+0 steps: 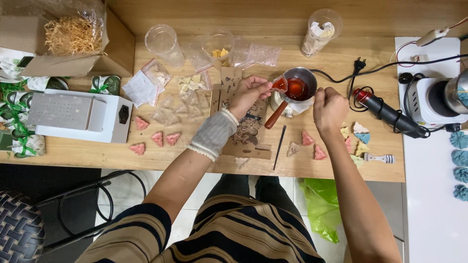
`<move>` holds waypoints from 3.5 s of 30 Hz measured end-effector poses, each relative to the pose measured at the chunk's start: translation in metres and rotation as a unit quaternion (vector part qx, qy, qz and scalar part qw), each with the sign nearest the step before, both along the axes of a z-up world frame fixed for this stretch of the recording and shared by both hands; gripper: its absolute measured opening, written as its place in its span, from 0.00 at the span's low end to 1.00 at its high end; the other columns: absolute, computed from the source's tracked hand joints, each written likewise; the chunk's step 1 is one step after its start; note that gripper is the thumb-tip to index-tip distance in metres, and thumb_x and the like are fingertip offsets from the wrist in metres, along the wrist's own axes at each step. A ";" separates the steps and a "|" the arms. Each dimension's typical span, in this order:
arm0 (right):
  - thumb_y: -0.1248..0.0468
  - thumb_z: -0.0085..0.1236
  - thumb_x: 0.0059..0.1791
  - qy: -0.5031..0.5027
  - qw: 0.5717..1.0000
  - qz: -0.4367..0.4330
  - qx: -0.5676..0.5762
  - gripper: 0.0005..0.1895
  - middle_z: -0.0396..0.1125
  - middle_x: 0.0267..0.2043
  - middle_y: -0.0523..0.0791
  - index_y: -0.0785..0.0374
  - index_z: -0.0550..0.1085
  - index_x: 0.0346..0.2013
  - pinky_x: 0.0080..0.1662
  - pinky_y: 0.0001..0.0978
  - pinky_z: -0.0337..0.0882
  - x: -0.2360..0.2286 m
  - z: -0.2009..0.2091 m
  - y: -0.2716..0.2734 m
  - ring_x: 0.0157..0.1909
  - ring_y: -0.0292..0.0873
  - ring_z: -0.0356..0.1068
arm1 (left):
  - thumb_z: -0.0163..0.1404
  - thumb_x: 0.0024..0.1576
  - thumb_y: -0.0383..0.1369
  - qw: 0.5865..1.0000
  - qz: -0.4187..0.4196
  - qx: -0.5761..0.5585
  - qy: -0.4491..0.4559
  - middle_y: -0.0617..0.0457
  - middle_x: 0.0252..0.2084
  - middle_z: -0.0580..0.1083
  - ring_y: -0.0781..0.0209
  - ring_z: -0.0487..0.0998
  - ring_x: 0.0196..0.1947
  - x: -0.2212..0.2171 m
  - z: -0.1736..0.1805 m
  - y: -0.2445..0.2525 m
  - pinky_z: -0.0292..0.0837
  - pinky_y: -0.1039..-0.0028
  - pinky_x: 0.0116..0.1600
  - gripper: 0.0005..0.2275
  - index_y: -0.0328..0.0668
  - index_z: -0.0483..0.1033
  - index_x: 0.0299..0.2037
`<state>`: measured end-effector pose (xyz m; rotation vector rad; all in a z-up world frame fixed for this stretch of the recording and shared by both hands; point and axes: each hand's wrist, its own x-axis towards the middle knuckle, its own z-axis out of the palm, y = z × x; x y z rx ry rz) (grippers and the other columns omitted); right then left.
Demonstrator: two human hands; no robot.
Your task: The recorder prepares various small candle items by dipping them in wax and packaging them.
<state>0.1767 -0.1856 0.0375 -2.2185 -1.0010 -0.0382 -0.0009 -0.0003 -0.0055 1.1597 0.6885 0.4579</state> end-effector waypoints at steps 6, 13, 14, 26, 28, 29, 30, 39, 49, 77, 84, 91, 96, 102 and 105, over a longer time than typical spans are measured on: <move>0.62 0.55 0.56 0.056 0.997 -0.022 0.056 0.21 0.59 0.18 0.55 0.73 0.69 0.22 0.30 0.45 0.61 0.017 0.006 -0.013 0.19 0.50 0.58 | 0.54 0.60 0.28 0.999 -0.005 0.013 0.029 0.48 0.39 0.81 0.68 0.82 0.34 0.006 0.006 -0.004 0.80 0.80 0.38 0.10 0.32 0.78 0.48; 0.62 0.52 0.57 0.177 0.971 -0.026 0.156 0.22 0.60 0.17 0.46 0.71 0.68 0.21 0.26 0.38 0.58 0.021 0.064 -0.016 0.20 0.34 0.56 | 0.54 0.60 0.28 0.999 -0.021 0.017 0.038 0.48 0.37 0.82 0.67 0.81 0.32 0.028 0.002 -0.008 0.80 0.81 0.39 0.08 0.32 0.80 0.46; 0.63 0.52 0.57 0.164 0.974 -0.016 0.157 0.21 0.60 0.17 0.46 0.70 0.68 0.21 0.26 0.38 0.59 0.022 0.068 -0.016 0.20 0.34 0.57 | 0.55 0.60 0.28 1.000 -0.020 0.001 0.011 0.48 0.37 0.82 0.67 0.81 0.33 0.033 0.000 -0.009 0.80 0.80 0.40 0.07 0.32 0.80 0.45; 0.64 0.56 0.60 -0.040 0.994 0.037 0.097 0.23 0.58 0.18 0.52 0.70 0.66 0.23 0.28 0.42 0.59 0.003 0.105 -0.019 0.18 0.48 0.55 | 0.54 0.60 0.29 0.999 -0.026 0.018 0.010 0.47 0.37 0.82 0.66 0.83 0.33 0.047 0.021 -0.015 0.81 0.79 0.39 0.08 0.32 0.80 0.43; 0.64 0.56 0.60 -0.057 0.993 0.045 0.093 0.23 0.58 0.18 0.52 0.70 0.66 0.22 0.29 0.42 0.58 0.002 0.107 -0.020 0.18 0.48 0.56 | 0.54 0.60 0.29 0.999 -0.025 0.016 0.011 0.47 0.37 0.82 0.67 0.83 0.33 0.047 0.021 -0.016 0.80 0.80 0.39 0.08 0.32 0.80 0.44; 0.64 0.56 0.60 -0.054 0.993 0.044 0.092 0.23 0.58 0.18 0.52 0.70 0.66 0.22 0.28 0.42 0.58 0.002 0.107 -0.020 0.18 0.49 0.56 | 0.54 0.61 0.30 1.000 -0.027 0.014 0.005 0.47 0.37 0.82 0.67 0.82 0.33 0.047 0.020 -0.016 0.80 0.79 0.39 0.08 0.32 0.80 0.44; 0.64 0.56 0.60 -0.051 0.994 0.044 0.092 0.23 0.57 0.18 0.52 0.70 0.66 0.23 0.28 0.42 0.58 0.002 0.108 -0.020 0.18 0.49 0.56 | 0.54 0.61 0.30 1.000 -0.029 0.012 -0.001 0.47 0.37 0.82 0.67 0.82 0.33 0.047 0.019 -0.016 0.80 0.79 0.39 0.08 0.32 0.80 0.44; 0.65 0.56 0.62 0.001 0.992 0.018 0.123 0.25 0.52 0.19 0.51 0.73 0.63 0.23 0.29 0.41 0.54 0.018 0.089 -0.020 0.23 0.41 0.50 | 0.55 0.61 0.30 1.000 -0.021 0.019 -0.013 0.48 0.37 0.82 0.67 0.82 0.34 0.044 0.021 -0.014 0.81 0.78 0.42 0.08 0.31 0.81 0.44; 0.61 0.53 0.58 0.075 0.991 -0.033 0.108 0.21 0.57 0.17 0.50 0.72 0.70 0.24 0.28 0.39 0.60 0.017 0.032 -0.013 0.21 0.40 0.57 | 0.54 0.61 0.29 0.999 -0.034 0.025 0.013 0.48 0.35 0.80 0.63 0.79 0.32 0.009 0.039 -0.003 0.79 0.76 0.40 0.06 0.34 0.80 0.41; 0.61 0.73 0.39 0.147 0.986 0.065 -0.041 0.34 0.72 0.44 0.49 0.64 0.73 0.58 0.41 0.39 0.72 -0.043 0.097 -0.189 0.43 0.46 0.72 | 0.53 0.63 0.34 0.976 -0.216 0.012 0.008 0.51 0.38 0.81 0.70 0.80 0.34 0.041 0.041 -0.190 0.76 0.80 0.40 0.09 0.34 0.80 0.45; 0.62 0.71 0.40 0.165 0.984 -0.002 -0.065 0.27 0.72 0.42 0.49 0.64 0.75 0.52 0.40 0.40 0.73 -0.042 0.068 -0.225 0.42 0.46 0.72 | 0.53 0.63 0.34 0.967 -0.255 -0.007 0.001 0.51 0.41 0.80 0.68 0.81 0.37 0.059 0.006 -0.225 0.77 0.78 0.43 0.11 0.34 0.79 0.49; 0.59 0.70 0.41 0.189 0.974 -0.079 -0.096 0.24 0.73 0.40 0.48 0.63 0.74 0.48 0.42 0.42 0.73 -0.045 -0.013 -0.245 0.39 0.49 0.75 | 0.53 0.63 0.35 0.971 -0.227 0.022 0.074 0.51 0.43 0.79 0.68 0.81 0.39 0.039 -0.048 -0.220 0.79 0.79 0.43 0.13 0.32 0.76 0.52; 0.58 0.70 0.40 0.185 0.965 -0.133 -0.131 0.25 0.74 0.39 0.49 0.62 0.73 0.47 0.43 0.47 0.73 -0.053 -0.076 -0.241 0.41 0.54 0.75 | 0.60 0.60 0.38 0.937 -0.125 0.205 0.253 0.50 0.27 0.77 0.67 0.70 0.27 -0.006 -0.036 -0.199 0.66 0.73 0.33 0.13 0.31 0.81 0.34; 0.53 0.72 0.41 0.191 0.961 -0.154 -0.125 0.26 0.76 0.38 0.46 0.61 0.72 0.47 0.45 0.47 0.72 -0.063 -0.096 -0.222 0.42 0.53 0.75 | 0.62 0.53 0.38 0.919 -0.104 0.275 0.264 0.51 0.29 0.79 0.63 0.77 0.28 -0.033 -0.040 -0.190 0.73 0.70 0.36 0.12 0.36 0.83 0.38; 0.51 0.72 0.41 0.184 0.960 -0.154 -0.145 0.32 0.75 0.39 0.49 0.63 0.69 0.52 0.47 0.48 0.71 -0.066 -0.081 -0.214 0.44 0.55 0.74 | 0.65 0.48 0.38 0.881 -0.100 0.394 0.244 0.47 0.44 0.77 0.56 0.79 0.36 -0.028 -0.049 -0.191 0.74 0.65 0.45 0.22 0.35 0.78 0.50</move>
